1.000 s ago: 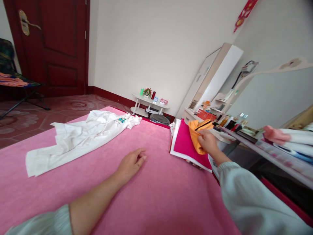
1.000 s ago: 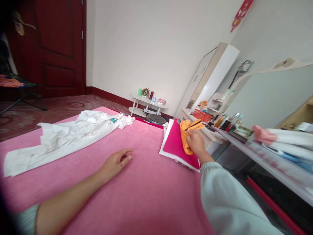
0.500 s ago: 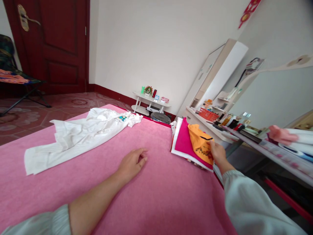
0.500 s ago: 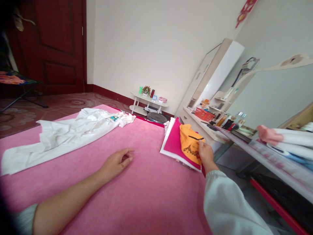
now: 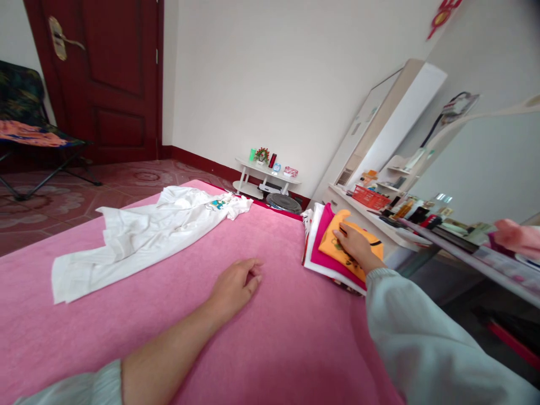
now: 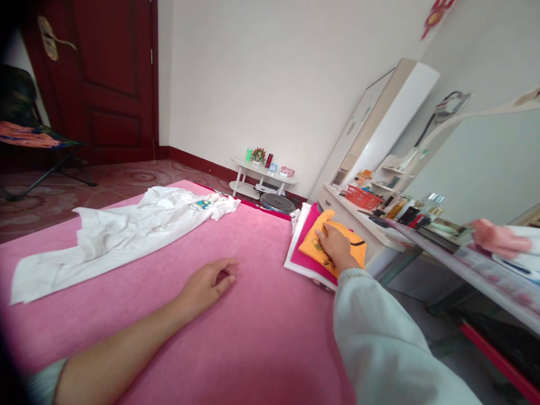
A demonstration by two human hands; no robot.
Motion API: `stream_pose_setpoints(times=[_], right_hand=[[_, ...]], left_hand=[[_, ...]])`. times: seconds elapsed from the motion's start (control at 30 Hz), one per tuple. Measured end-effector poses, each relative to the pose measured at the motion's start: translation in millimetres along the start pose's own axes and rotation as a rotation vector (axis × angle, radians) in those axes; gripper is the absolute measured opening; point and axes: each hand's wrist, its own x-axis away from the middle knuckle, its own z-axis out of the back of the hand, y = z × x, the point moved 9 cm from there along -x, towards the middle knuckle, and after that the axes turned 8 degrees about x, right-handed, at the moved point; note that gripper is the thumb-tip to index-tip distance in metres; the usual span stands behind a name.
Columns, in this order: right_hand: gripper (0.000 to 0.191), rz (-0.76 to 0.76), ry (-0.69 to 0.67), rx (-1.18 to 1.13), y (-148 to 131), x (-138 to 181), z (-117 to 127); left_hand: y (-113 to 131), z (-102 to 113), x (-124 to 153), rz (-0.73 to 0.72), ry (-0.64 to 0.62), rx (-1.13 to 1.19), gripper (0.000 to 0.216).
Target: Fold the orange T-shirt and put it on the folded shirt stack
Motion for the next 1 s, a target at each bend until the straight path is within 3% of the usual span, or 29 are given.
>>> stream_pose_setpoints(times=[0.17,0.33,0.53,0.7,0.9,1.0], right_hand=[[0.057,0.056,0.027,0.03,-36,-7,-19],[0.072,0.027,-0.16,0.192,-44,-8,-48],[0.061,0.142,-0.057,0.185,-80,28,-34],[0.054,0.31,-0.03,-0.109,-143,96,-20],[0.038,0.285,-0.043,-0.721,-225,168,2],[0.03,0.252,-0.002,-0.883,-244,194,12]], left_hand=[[-2,1,0,0.012,0.013,0.009,0.034],[-1,0,-1,-0.004,0.014,0.0,0.032],[-2,0,0,-0.028,0.005,0.007,0.032],[3,2,-1,-0.058,0.007,-0.003,0.028],[14,11,4,-0.145,0.024,0.158,0.03],[11,22,3,-0.129,0.038,0.195,0.036]])
